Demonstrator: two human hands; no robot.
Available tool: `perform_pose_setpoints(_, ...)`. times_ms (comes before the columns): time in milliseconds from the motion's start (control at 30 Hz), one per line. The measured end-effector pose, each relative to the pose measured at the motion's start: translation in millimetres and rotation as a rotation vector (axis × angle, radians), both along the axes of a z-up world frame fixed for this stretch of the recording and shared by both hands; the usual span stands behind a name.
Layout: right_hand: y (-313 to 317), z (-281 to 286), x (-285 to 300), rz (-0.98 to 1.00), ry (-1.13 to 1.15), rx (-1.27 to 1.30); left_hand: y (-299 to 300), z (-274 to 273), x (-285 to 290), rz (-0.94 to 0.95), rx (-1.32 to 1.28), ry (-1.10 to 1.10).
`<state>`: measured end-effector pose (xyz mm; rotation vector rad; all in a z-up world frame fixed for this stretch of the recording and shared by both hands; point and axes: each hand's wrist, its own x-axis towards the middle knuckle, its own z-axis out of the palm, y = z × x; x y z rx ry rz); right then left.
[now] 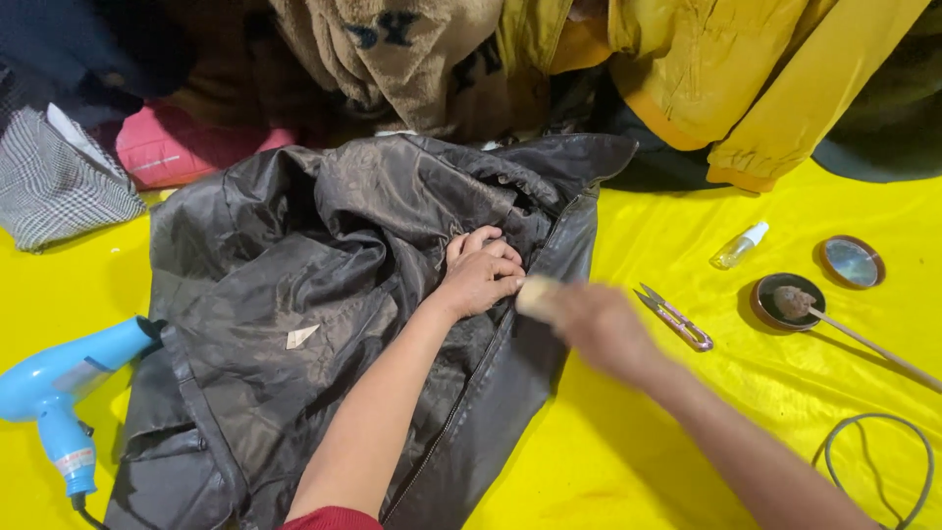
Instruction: Applying dye to the zipper lining of a black jacket using a brush and drying it with a hair dryer.
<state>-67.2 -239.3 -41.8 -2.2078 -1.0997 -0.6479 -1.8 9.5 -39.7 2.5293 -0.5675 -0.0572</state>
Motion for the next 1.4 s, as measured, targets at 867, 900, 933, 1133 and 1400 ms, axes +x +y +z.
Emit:
perform_pose_setpoints(867, -57.9, -7.5, 112.7, -0.543, -0.241, -0.163, -2.2, 21.9, -12.7, 0.007, -0.053, 0.019)
perform_pose_setpoints(900, -61.3, -5.6, 105.3, -0.536, -0.197, -0.164, -3.1, 19.6, -13.3, 0.002, -0.057, 0.03)
perform_pose_setpoints(933, -45.2, 16.0, 80.8, -0.537, -0.2, -0.167, -3.6, 19.9, -6.7, 0.0, -0.061, 0.028)
perform_pose_setpoints(1133, -7.1, 28.5, 15.8, -0.091, 0.23, -0.168, -3.6, 10.9, -8.1, 0.01, -0.01, 0.01)
perform_pose_setpoints(1400, -26.0, 41.9, 27.5, -0.224, -0.009, -0.079, -3.1, 12.4, -5.8, 0.008, -0.004, 0.014)
